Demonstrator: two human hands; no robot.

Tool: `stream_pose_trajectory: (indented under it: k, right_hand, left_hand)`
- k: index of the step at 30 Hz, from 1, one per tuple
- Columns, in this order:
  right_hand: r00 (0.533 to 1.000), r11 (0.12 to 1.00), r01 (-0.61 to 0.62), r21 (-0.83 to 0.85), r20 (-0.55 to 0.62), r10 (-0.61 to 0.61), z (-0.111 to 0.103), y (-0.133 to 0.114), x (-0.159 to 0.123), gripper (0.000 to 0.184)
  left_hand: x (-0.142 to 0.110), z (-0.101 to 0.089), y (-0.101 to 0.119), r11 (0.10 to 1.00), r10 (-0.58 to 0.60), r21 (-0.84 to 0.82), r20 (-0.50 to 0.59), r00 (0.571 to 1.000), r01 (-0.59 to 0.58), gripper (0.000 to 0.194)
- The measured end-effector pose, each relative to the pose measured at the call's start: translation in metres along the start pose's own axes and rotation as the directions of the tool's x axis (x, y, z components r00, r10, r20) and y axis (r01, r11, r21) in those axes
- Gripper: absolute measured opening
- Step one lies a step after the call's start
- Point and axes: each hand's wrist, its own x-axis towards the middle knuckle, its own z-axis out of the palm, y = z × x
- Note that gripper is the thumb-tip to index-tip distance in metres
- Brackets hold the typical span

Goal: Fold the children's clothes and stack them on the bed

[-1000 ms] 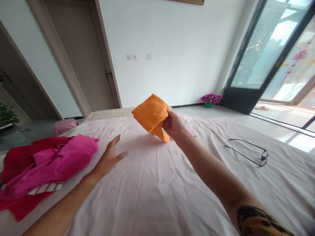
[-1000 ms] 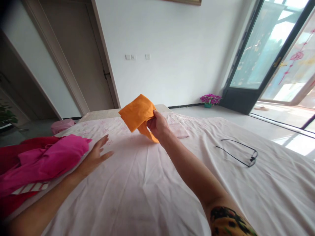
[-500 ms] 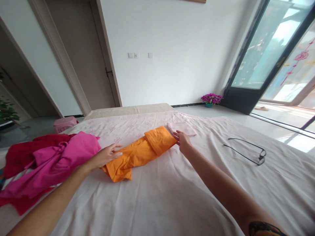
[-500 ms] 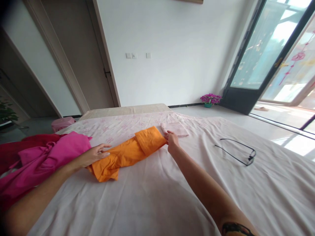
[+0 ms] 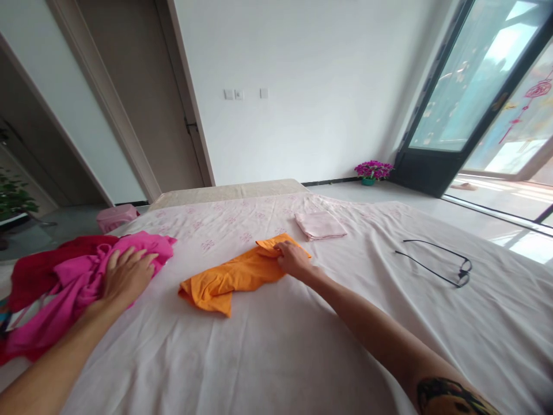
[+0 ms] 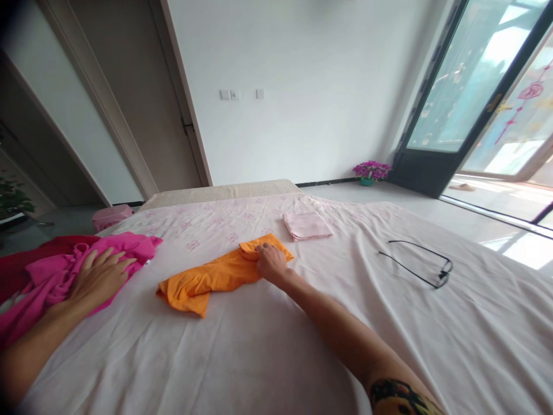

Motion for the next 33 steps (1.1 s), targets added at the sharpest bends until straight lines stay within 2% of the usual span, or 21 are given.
stream_pose_trajectory:
  k: [2, 4, 5, 6, 7, 8, 9, 10, 11, 13, 14, 15, 17, 20, 23, 26, 28, 30, 31, 33]
  right_hand:
    - [0.997, 0.971, -0.068, 0.229, -0.023, 0.075, -0.01, 0.015, 0.011, 0.042]
    - [0.975, 0.887, -0.154, 0.436, -0.079, 0.208, -0.027, 0.037, 0.02, 0.043]
    - [0.944, 0.854, -0.201, 0.48, -0.138, 0.3, -0.038, 0.048, 0.024, 0.044]
    - [0.888, 0.845, -0.247, 0.475, -0.237, 0.393, -0.048, 0.059, 0.026, 0.047]
    - [0.813, 0.858, -0.297, 0.42, -0.36, 0.458, -0.057, 0.069, 0.028, 0.049]
    - [0.743, 0.879, -0.336, 0.339, -0.478, 0.468, -0.064, 0.077, 0.028, 0.052]
    - [0.71, 0.903, -0.354, 0.245, -0.558, 0.429, -0.067, 0.083, 0.028, 0.053]
    - [0.729, 0.928, -0.339, 0.156, -0.58, 0.364, -0.068, 0.086, 0.027, 0.052]
    - [0.789, 0.955, -0.285, 0.087, -0.544, 0.285, -0.065, 0.086, 0.026, 0.049]
    - [0.928, 0.994, -0.101, 0.029, -0.358, 0.105, -0.05, 0.078, 0.026, 0.044]
    - [0.966, 1.0, -0.011, 0.022, -0.26, 0.016, -0.04, 0.072, 0.026, 0.045]
    - [0.98, 0.997, 0.072, 0.011, -0.186, -0.069, -0.03, 0.065, 0.028, 0.048]
    - [0.97, 0.976, 0.214, -0.049, -0.105, -0.218, -0.013, 0.051, 0.033, 0.058]
    - [0.932, 0.921, 0.355, -0.158, -0.009, -0.361, -0.002, 0.037, 0.043, 0.065]
    - [0.898, 0.874, 0.439, -0.207, 0.067, -0.436, -0.012, 0.033, 0.045, 0.05]
    - [0.848, 0.823, 0.526, -0.215, 0.06, -0.527, -0.035, 0.035, 0.029, 0.031]
    - [0.836, 0.811, 0.547, -0.209, 0.078, -0.544, -0.053, 0.039, 0.008, 0.025]
    - [0.853, 0.832, 0.519, -0.196, 0.171, -0.492, -0.069, 0.041, -0.016, 0.02]
    - [0.859, 0.846, 0.499, -0.189, 0.236, -0.454, -0.075, 0.042, -0.028, 0.019]
    - [0.853, 0.866, 0.471, -0.17, 0.338, -0.398, -0.082, 0.041, -0.047, 0.018]
  left_hand:
    - [0.009, -0.008, 0.029, 0.989, -0.086, -0.124, 0.0, 0.996, 0.086, 0.041]
    - [0.013, -0.02, 0.071, 0.921, -0.04, -0.383, 0.091, 0.995, 0.072, 0.045]
    - [0.013, -0.027, 0.094, 0.866, -0.008, -0.494, 0.133, 0.991, 0.073, 0.046]
    - [0.012, -0.033, 0.116, 0.826, 0.049, -0.561, 0.167, 0.985, 0.054, 0.045]
    - [0.01, -0.038, 0.136, 0.805, 0.121, -0.593, 0.181, 0.976, 0.011, 0.044]
    - [0.007, -0.043, 0.153, 0.801, 0.182, -0.597, 0.183, 0.966, -0.038, 0.042]
    - [0.004, -0.046, 0.168, 0.812, 0.224, -0.579, 0.185, 0.957, -0.078, 0.041]
    - [0.002, -0.05, 0.179, 0.829, 0.247, -0.548, 0.189, 0.95, -0.106, 0.04]
    - [0.001, -0.053, 0.188, 0.849, 0.252, -0.516, 0.203, 0.946, -0.115, 0.04]
    - [0.001, -0.057, 0.197, 0.876, 0.23, -0.476, 0.267, 0.936, -0.079, 0.035]
    - [0.002, -0.06, 0.198, 0.881, 0.216, -0.471, 0.307, 0.927, -0.049, 0.029]
    - [0.003, -0.062, 0.199, 0.881, 0.208, -0.473, 0.337, 0.918, -0.025, 0.023]
    - [0.005, -0.067, 0.199, 0.873, 0.216, -0.487, 0.324, 0.921, -0.034, 0.01]
    - [0.003, -0.073, 0.197, 0.838, 0.321, -0.507, 0.161, 0.933, -0.201, 0.004]
    - [-0.008, -0.078, 0.196, 0.774, 0.442, -0.522, 0.038, 0.896, -0.36, 0.01]
    - [-0.024, -0.087, 0.197, 0.691, 0.557, -0.573, 0.034, 0.83, -0.441, 0.016]
    - [-0.034, -0.095, 0.199, 0.637, 0.611, -0.654, 0.107, 0.784, -0.408, 0.016]
    - [-0.038, -0.104, 0.206, 0.617, 0.598, -0.733, 0.198, 0.776, -0.288, 0.011]
    - [-0.037, -0.107, 0.211, 0.614, 0.568, -0.758, 0.231, 0.79, -0.219, 0.01]
    - [-0.027, -0.109, 0.226, 0.626, 0.467, -0.771, 0.251, 0.848, -0.117, 0.018]
